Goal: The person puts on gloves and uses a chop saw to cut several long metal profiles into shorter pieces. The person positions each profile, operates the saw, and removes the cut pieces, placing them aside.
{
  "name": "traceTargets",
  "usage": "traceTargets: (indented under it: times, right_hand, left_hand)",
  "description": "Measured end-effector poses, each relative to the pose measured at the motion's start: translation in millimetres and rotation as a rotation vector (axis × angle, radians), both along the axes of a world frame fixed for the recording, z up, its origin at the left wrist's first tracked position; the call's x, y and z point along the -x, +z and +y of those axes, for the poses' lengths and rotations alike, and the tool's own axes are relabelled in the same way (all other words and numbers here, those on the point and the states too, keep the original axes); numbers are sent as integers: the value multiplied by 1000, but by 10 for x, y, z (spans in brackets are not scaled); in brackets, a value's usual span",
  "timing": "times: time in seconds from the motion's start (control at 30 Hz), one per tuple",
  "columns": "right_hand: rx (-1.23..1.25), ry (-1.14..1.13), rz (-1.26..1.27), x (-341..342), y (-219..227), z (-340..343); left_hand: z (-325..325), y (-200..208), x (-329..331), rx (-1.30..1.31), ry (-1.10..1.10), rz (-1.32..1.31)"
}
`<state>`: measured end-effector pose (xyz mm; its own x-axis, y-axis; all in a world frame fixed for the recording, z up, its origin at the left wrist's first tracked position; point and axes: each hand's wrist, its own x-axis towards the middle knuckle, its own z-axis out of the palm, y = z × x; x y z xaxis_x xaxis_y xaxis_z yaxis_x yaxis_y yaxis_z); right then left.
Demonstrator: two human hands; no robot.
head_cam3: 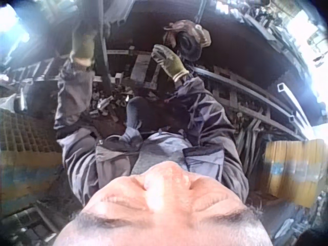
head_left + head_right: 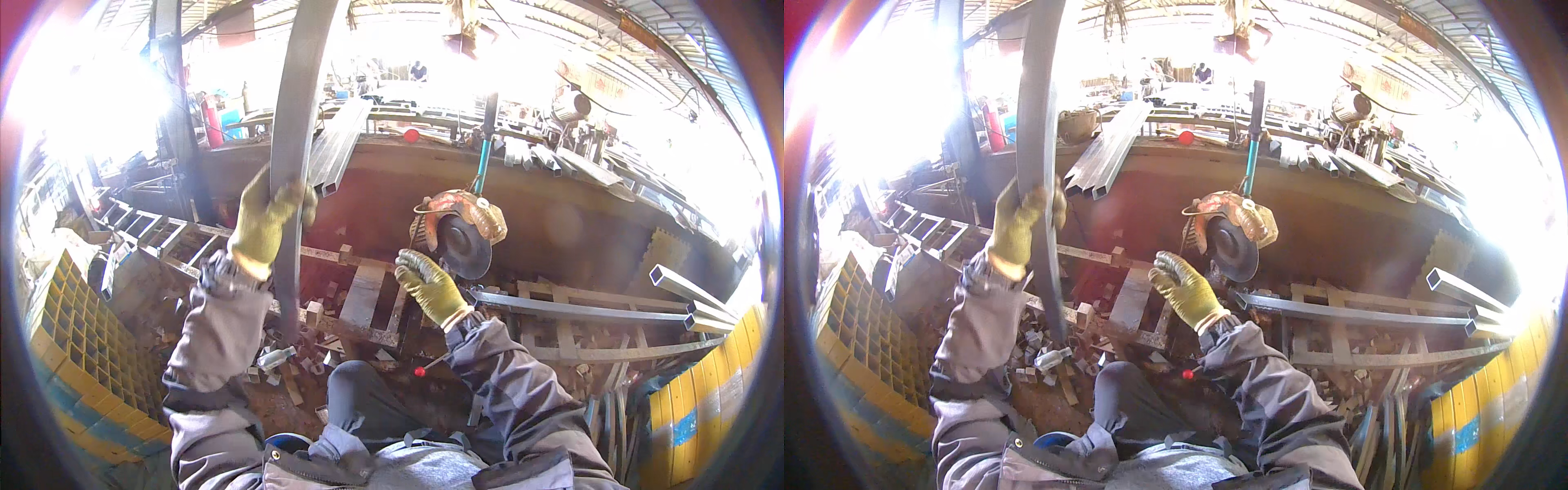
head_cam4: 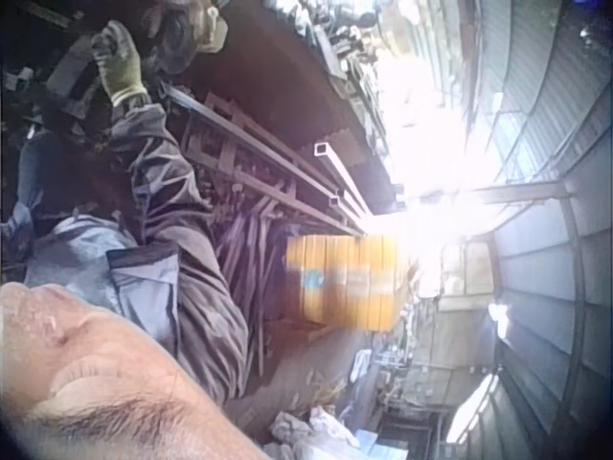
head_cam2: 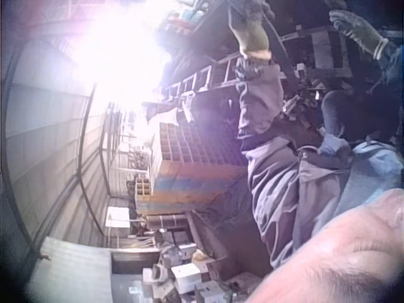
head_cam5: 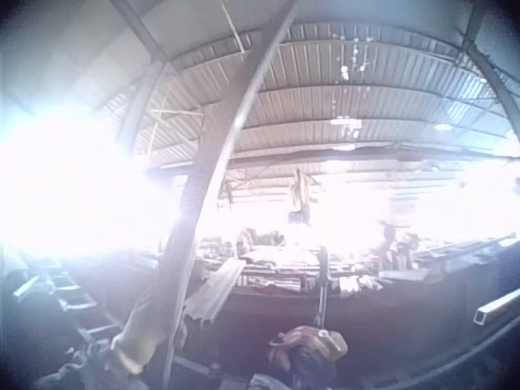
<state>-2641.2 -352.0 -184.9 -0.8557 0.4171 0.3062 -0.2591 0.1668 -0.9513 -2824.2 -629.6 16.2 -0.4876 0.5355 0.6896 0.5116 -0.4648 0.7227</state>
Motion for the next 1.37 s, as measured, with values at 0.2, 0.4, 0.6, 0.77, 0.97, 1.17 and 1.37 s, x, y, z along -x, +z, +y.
traceTargets:
  times: [0.2,0.4,0.6,0.77,0.97,1.17,1.37]
  right_hand:
    - [14,278,233,155,777,-467]
    - [236,273,163,562,1112,-1246]
    - [397,338,44,695,630,-1521]
    - [603,443,-4,952,364,-1497]
    - [800,487,-80,1421,-61,-1639]
    - [667,287,-207,1709,-735,-2059]
    - [682,515,-255,1661,-788,-2105]
  left_hand:
    - [-732,-883,-263,207,66,-116]
    - [-1312,-1445,-820,695,236,-212]
    - [-2509,-2145,-1261,776,536,129]
    - [-4107,-3241,-2321,759,478,-433]
    - [-4353,-3220,-2905,877,679,-346]
    - [-3950,-2613,-2880,827,610,-492]
    - [-3757,-2310,-2369,1298,551,-635]
